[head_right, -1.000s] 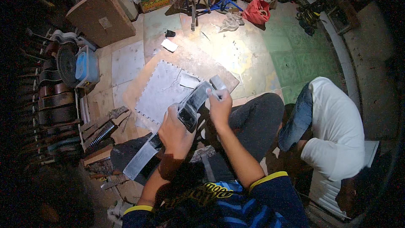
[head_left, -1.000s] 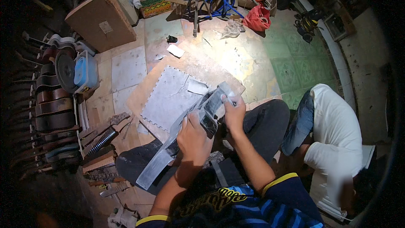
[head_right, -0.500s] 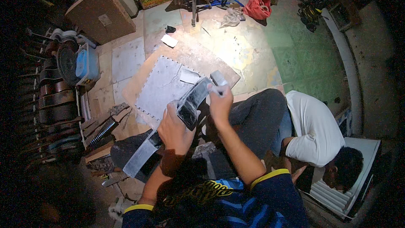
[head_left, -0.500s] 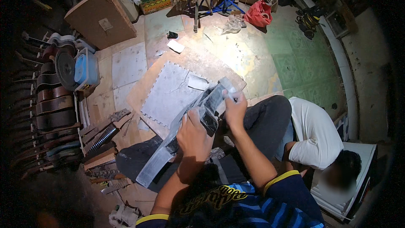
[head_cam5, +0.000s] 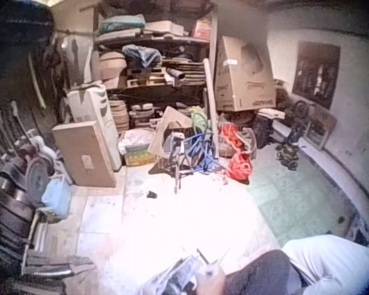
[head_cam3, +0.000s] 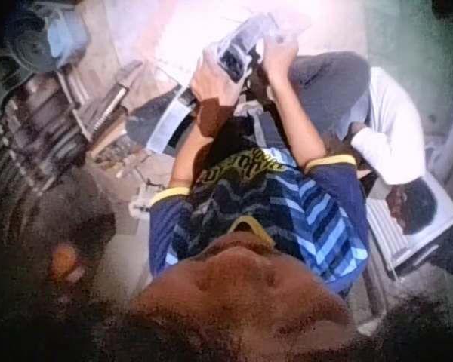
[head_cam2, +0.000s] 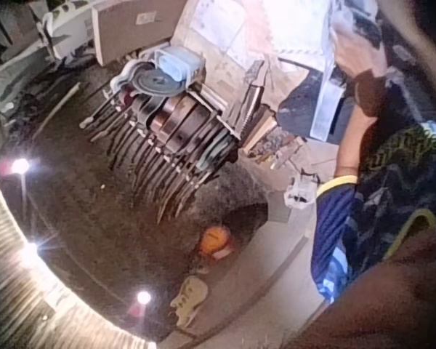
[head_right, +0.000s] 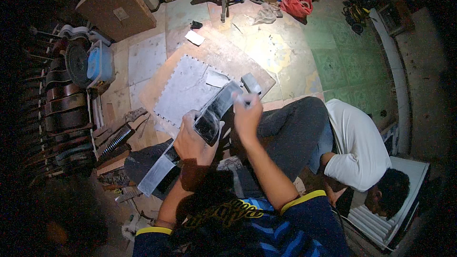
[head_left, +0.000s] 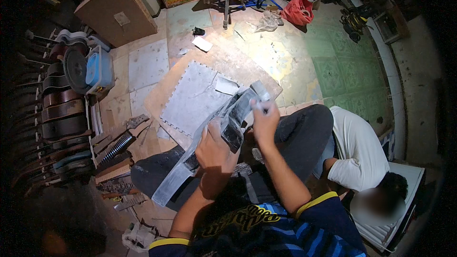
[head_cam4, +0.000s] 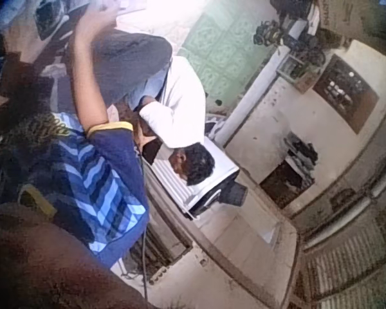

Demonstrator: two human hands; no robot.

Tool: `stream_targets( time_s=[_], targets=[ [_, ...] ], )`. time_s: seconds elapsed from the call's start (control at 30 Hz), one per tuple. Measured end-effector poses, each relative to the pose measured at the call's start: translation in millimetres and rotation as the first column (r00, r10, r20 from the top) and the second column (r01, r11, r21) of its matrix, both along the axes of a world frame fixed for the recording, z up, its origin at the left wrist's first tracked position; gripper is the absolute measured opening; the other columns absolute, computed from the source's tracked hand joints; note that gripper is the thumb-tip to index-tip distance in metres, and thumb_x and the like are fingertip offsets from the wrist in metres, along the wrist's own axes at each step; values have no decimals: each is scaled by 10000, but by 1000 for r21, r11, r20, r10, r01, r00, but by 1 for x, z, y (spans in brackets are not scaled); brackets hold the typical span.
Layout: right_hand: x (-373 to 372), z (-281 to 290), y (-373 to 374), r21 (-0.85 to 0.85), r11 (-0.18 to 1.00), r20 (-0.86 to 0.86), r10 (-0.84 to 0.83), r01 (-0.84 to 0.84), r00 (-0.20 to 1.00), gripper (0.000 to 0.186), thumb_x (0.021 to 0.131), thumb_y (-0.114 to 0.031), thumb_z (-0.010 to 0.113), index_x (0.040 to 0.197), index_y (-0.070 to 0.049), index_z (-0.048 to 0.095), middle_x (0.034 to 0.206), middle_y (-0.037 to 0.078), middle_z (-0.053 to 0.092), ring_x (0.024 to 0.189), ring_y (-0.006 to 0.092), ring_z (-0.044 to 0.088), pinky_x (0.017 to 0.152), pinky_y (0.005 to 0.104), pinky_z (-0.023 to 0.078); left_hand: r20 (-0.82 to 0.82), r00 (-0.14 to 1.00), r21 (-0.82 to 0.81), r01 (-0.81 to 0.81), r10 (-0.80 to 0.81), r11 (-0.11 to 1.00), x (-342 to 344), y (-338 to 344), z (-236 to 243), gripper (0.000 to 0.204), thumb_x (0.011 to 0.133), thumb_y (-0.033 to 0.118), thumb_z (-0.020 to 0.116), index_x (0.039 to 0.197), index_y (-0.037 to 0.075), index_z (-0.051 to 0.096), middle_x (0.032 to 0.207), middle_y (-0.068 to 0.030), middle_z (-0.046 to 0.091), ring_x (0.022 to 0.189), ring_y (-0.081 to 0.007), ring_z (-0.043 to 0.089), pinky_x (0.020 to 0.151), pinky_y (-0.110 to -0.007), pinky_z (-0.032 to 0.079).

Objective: The person sands the surfaces and edges of a guitar body by hand using a piece of sandpaper.

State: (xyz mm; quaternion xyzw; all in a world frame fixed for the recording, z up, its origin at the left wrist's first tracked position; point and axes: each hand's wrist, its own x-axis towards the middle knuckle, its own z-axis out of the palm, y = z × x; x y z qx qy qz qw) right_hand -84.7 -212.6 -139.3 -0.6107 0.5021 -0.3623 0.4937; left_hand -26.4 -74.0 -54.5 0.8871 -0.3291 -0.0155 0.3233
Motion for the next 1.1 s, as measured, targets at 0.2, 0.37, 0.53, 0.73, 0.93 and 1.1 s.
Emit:
stream_targets(
  time_s=[0.2, 0.37, 0.53, 0.73, 0.93, 1.1],
  targets=[
    [3, 2, -16, 42, 999, 105, 2, -6, 994, 306, 888, -196, 787, 760, -14, 577, 733, 40, 586, 693, 132, 518, 665, 313, 456, -13, 1000, 49, -1, 1, 999, -3, 2, 0, 626, 783, 417, 839, 1174, 50, 516, 985, -181, 668, 904, -402, 664, 754, -470, 508],
    [-12, 0, 19, -204, 972, -4, 121, -120, 993, 289, 846, -151, 822, 759, -38, 571, 744, 25, 580, 706, 130, 505, 682, 312, 451, -118, 993, 15, 29, -27, 999, -5, 2, 6, 573, 773, 243, 802, 1220, 54, 498, 1040, -180, 613, 982, -412, 611, 792, -503, 493],
    [-3, 1, 13, -113, 993, -22, 25, -27, 999, 292, 865, -183, 810, 771, -17, 590, 723, 22, 598, 679, 116, 523, 650, 288, 453, -108, 994, 41, 7, -3, 999, -3, -1, 8, 644, 738, 218, 819, 1262, 52, 485, 1056, -176, 614, 1002, -411, 613, 808, -498, 496],
    [0, 5, -2, 92, 996, 94, -15, 6, 995, 312, 850, -186, 824, 757, -24, 574, 751, 36, 610, 715, 124, 530, 671, 306, 461, -116, 993, 85, 8, 2, 996, -2, -5, 9, 665, 725, 255, 839, 1250, 54, 484, 1073, -188, 624, 1010, -411, 617, 816, -491, 501],
    [5, 3, -16, 91, 995, 95, -56, 48, 994, 289, 864, -183, 808, 778, -19, 585, 771, 42, 625, 743, 132, 535, 704, 287, 450, -107, 994, 25, 14, -11, 1000, -3, -3, 4, 651, 734, 227, 835, 1254, 60, 482, 1098, -178, 623, 1020, -412, 613, 819, -498, 496],
    [-8, 3, 25, -95, 991, -31, 89, -92, 996, 238, 900, -147, 762, 794, -17, 593, 770, 30, 606, 740, 122, 518, 709, 305, 456, -102, 995, 30, 9, -6, 999, 0, 0, 5, 671, 727, 211, 839, 1269, 63, 472, 1086, -173, 614, 1024, -410, 607, 839, -498, 493]
  ],
)
